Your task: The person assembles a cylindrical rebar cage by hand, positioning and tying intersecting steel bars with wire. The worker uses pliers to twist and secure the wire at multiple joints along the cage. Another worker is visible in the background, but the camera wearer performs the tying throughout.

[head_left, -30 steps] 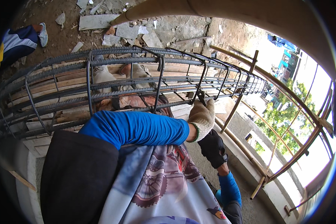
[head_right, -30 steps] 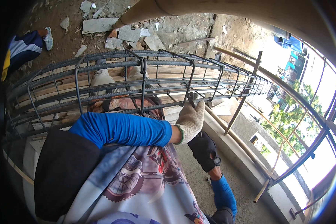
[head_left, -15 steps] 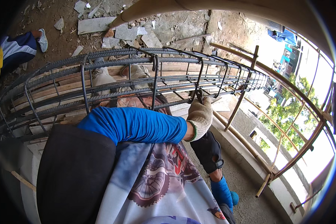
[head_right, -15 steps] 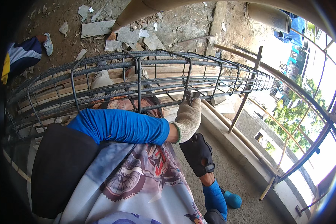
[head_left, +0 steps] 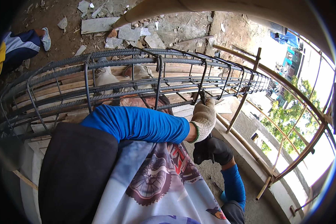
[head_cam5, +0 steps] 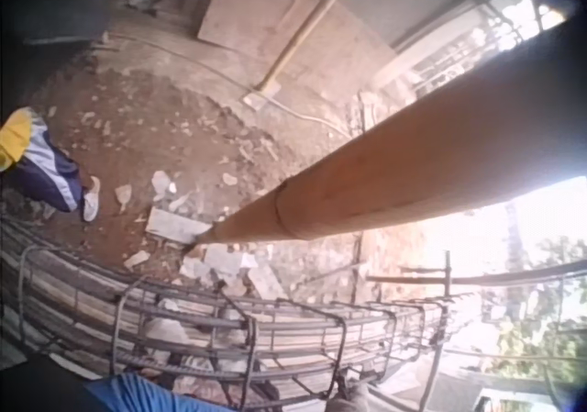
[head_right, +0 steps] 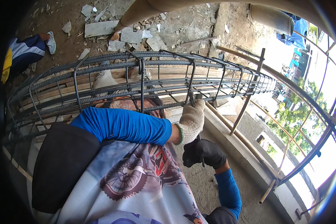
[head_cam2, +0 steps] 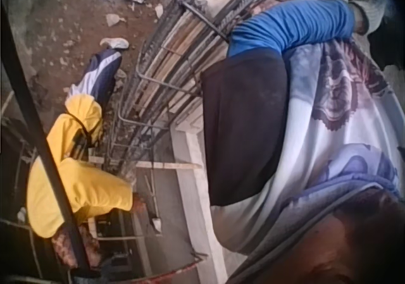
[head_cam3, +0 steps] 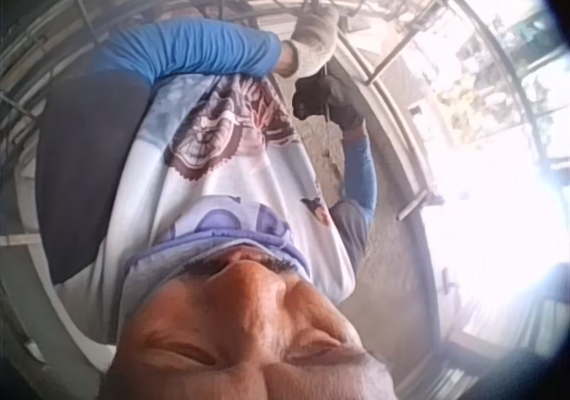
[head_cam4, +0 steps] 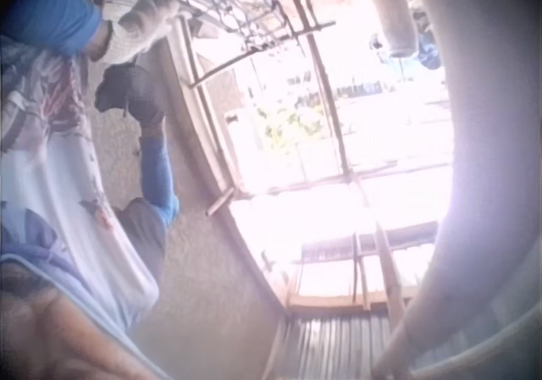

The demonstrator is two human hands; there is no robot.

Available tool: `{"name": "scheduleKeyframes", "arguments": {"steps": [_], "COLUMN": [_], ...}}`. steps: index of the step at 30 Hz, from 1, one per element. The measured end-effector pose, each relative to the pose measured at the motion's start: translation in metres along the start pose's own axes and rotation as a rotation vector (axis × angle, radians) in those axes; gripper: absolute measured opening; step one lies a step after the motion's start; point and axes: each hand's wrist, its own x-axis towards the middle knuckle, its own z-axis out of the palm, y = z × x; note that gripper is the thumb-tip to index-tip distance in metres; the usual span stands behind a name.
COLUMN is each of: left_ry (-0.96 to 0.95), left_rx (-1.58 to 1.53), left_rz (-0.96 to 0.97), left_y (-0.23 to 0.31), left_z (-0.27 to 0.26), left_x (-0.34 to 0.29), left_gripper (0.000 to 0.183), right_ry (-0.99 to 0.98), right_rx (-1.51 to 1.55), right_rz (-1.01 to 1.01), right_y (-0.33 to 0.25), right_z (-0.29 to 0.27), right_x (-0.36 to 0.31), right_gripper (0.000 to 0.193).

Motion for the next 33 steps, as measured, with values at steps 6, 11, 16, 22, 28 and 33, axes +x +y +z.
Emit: {"name": "scheduleKeyframes", "arguments": {"steps": [6,11,16,22,28,33], "left_ry": [-0.163,-0.371,-0.224,-0.39,0.185,-0.004], "left_rx": [-0.274,-0.636,-0.187,0.695,1.489,1.868], "left_rz": [-0.159,-0.224,0.009,0.477,1.307,0.675], "left_y": [0.024,0.031,0.029,0.051,0.121,0.12], "left_z": [-0.013,-0.024,-0.033,-0.102,-0.143,-0.117], "left_x": [-0.015,-0.032,-0.033,-0.054,-0.037,-0.029], "left_gripper": [0.046,0.047,0.072,0.076,0.059,0.103], "right_ry": [-0.217,-0.086,0.177,0.22,0.196,0.127], "right_rx": [0.776,0.24,-0.701,-0.345,-0.621,-0.812], "right_rz": [-0.096,-0.14,-0.29,-0.181,-0.267,-0.344], "right_y": [0.025,-0.01,-0.051,-0.058,-0.051,-0.06], "right_z": [0.013,0.003,0.01,0.035,0.026,0.014], "right_x": [0.004,-0.022,-0.033,-0.027,-0.016,-0.011], "right_gripper": [0.041,0.029,0.026,0.026,0.027,0.027]}}
